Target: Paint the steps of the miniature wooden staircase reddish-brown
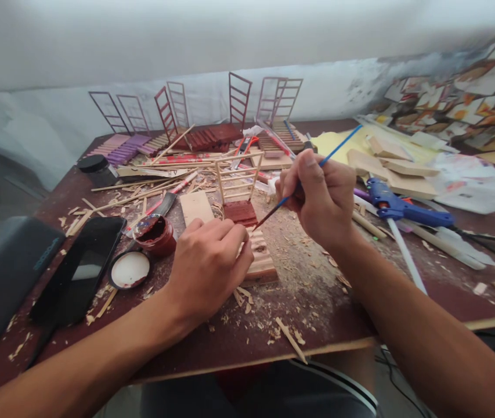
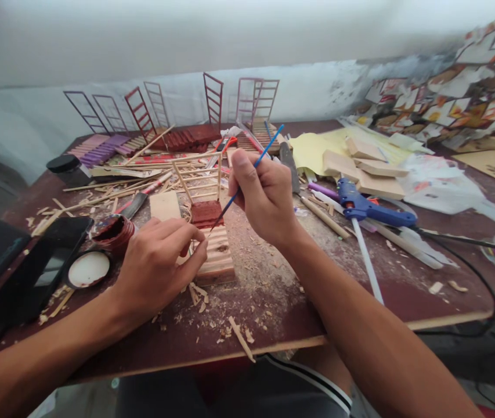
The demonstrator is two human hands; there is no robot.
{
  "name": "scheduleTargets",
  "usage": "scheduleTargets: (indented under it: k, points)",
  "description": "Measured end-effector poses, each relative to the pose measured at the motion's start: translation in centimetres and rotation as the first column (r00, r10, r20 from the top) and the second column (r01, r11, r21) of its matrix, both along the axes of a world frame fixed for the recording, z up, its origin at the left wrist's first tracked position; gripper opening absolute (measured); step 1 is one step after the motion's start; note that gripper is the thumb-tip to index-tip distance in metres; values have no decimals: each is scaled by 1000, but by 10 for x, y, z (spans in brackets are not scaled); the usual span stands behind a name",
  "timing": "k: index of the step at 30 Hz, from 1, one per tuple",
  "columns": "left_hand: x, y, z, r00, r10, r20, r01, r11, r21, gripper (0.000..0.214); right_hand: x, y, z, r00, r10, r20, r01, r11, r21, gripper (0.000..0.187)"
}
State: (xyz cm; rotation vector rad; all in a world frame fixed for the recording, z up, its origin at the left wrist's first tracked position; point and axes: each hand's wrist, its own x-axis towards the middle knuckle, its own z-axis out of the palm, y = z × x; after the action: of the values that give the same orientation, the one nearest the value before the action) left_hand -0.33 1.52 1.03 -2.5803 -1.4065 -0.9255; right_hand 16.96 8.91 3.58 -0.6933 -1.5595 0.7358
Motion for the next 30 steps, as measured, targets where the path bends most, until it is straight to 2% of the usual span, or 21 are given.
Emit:
scheduleTargets:
  k: [3, 6, 9, 12, 19, 30]
  points:
    - [0, 0, -1, 996, -76, -36, 76, 997, 4, 18, 1, 0, 1, 995, -96, 15, 95, 994, 52, 51]
    - [2, -3, -3, 965, -239, -110, 241, 971, 6, 19, 2, 0, 3, 980, -166, 108, 154, 982, 108, 52]
    - [6, -7, -6, 909, -377, -179, 384, 923, 6, 17, 2, 0, 4, 953, -176, 246, 131, 973, 189, 51]
    - [8, -10, -8, 868, -451, -207, 461, 887, 2, 14, 2, 1, 3, 920, -182, 346, 95, 963, 254, 49]
    - [9, -11, -8, 846, -490, -210, 499, 866, -11, 18, 2, 3, -1, 879, -122, 461, 21, 976, 218, 45]
    - [10, -11, -8, 851, -483, -206, 491, 871, -13, 15, 4, 8, -1, 830, -161, 535, 14, 963, 269, 44]
